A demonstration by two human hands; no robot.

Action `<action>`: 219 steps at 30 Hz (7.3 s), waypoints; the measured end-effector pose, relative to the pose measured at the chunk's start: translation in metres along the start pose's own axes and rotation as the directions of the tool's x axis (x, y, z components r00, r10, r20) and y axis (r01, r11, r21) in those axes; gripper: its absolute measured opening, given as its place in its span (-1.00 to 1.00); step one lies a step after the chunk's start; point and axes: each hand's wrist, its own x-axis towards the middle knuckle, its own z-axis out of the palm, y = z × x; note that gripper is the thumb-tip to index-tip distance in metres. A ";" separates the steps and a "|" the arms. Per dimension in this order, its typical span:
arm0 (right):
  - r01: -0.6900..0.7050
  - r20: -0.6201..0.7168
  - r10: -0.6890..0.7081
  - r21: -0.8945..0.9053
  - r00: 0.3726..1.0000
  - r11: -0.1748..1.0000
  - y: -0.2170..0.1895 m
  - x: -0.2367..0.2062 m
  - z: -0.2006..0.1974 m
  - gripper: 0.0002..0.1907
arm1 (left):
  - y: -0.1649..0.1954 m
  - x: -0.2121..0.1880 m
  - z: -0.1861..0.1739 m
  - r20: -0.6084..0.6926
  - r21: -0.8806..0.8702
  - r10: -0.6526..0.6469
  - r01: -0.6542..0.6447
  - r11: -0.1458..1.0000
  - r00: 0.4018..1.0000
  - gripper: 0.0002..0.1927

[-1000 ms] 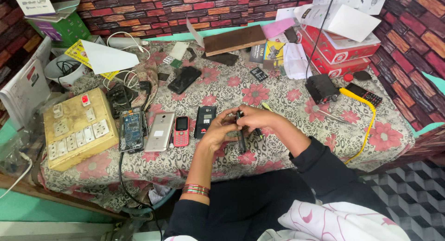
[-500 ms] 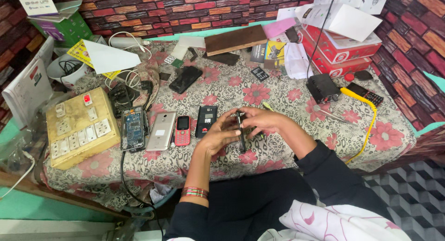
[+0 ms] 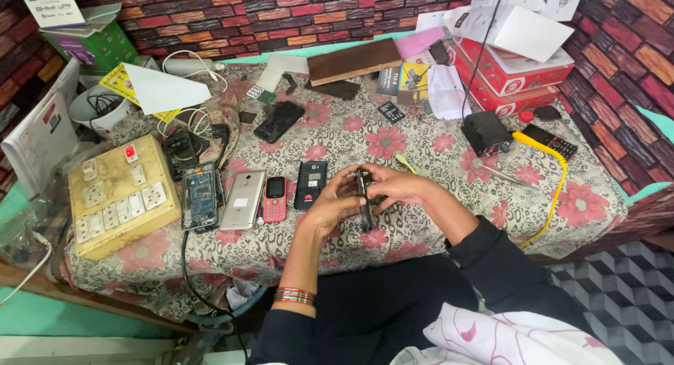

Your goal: The person sits at a repair bench and disassembles a mobile phone. They pry off the back cover, remove the battery, unscrew and lift out the internal circuit board with a screwdriver, and set the phone parts on the bench.

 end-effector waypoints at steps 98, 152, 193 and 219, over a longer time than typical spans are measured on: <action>0.041 0.229 0.187 -0.731 0.955 0.681 0.105 -0.046 0.106 -0.62 | -0.027 -0.016 -0.024 0.002 -0.434 0.203 -0.182 0.882 0.979 -0.12; -0.011 -0.289 -0.044 -0.186 0.956 0.982 0.029 0.014 0.020 -0.60 | -0.015 0.011 -0.014 -0.114 -0.148 -0.024 0.007 0.989 0.993 -0.20; -0.067 -0.191 0.051 -0.078 0.980 0.995 -0.001 0.043 -0.022 -0.56 | 0.003 0.002 0.006 -0.200 -0.026 -0.056 0.052 0.998 0.978 -0.29; 0.230 -0.274 -0.441 -0.564 0.855 0.794 -0.002 0.019 -0.006 -0.45 | -0.017 0.002 -0.010 -0.084 -0.472 0.239 -0.250 0.846 0.967 -0.31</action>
